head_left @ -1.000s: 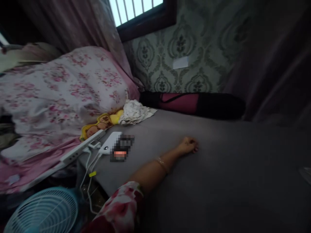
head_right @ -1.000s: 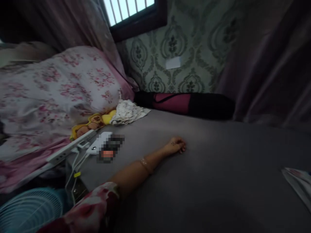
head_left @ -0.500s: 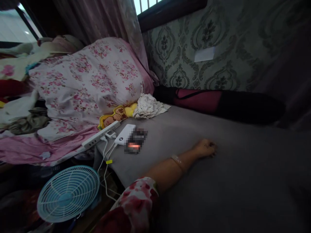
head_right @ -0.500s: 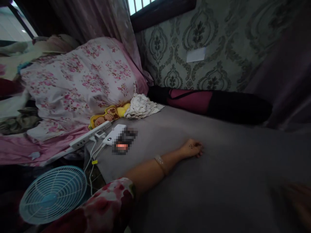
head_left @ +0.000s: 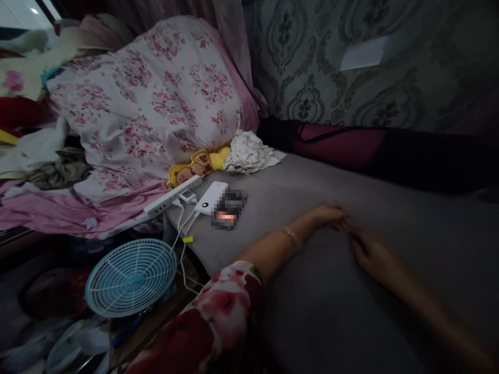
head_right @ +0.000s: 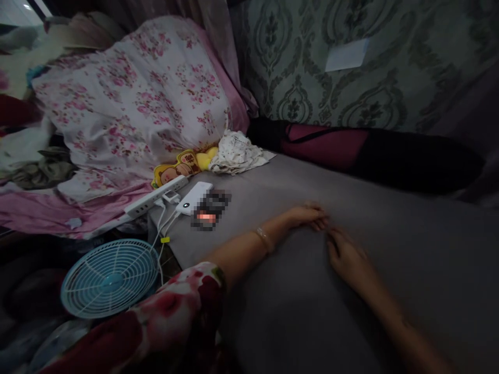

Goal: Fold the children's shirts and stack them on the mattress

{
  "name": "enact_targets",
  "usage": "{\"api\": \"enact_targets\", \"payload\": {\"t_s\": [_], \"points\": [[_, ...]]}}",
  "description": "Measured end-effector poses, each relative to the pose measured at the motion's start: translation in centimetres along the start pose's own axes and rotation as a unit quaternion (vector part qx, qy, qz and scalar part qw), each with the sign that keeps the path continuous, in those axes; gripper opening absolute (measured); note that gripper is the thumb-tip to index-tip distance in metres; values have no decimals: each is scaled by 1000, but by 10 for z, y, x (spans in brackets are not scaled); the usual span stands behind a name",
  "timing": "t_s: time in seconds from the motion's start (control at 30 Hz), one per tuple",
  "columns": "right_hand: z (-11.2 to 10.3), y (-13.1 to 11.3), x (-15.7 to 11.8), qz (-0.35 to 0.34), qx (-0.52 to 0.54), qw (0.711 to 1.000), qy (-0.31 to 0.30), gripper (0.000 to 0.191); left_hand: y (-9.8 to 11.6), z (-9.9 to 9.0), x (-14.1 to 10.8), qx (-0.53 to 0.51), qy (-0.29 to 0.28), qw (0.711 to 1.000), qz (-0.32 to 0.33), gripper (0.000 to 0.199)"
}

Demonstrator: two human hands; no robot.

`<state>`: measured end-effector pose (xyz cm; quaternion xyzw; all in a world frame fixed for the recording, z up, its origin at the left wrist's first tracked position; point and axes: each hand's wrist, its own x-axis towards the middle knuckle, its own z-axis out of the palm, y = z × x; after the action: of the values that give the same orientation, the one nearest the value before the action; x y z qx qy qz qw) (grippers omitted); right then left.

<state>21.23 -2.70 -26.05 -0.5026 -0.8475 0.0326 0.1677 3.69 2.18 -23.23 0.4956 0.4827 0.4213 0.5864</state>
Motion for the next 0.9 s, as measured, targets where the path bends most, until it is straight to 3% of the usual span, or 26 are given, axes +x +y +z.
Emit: {"api": "enact_targets", "payload": {"t_s": [0.13,0.23,0.37,0.5,0.6,0.73,0.9], "points": [[8,-1,2,3,-13,999,38,44,17,-49,13,67,-27,997,-22,16],[12,1,-2,14,-2,999,53,45,41,-98,13,162,50,985,-26,12],[12,1,-6,19,7,998,55,47,76,-168,-1,236,136,962,27,11],[12,0,-5,27,8,998,50,48,102,-236,-14,300,267,913,67,9],[13,0,-4,38,9,998,54,48,110,-277,-19,401,359,841,61,15],[15,1,-5,43,12,997,56,46,107,-308,-22,445,389,806,43,15],[15,0,-6,34,17,997,62,46,95,-314,-24,454,383,805,14,9]]}}
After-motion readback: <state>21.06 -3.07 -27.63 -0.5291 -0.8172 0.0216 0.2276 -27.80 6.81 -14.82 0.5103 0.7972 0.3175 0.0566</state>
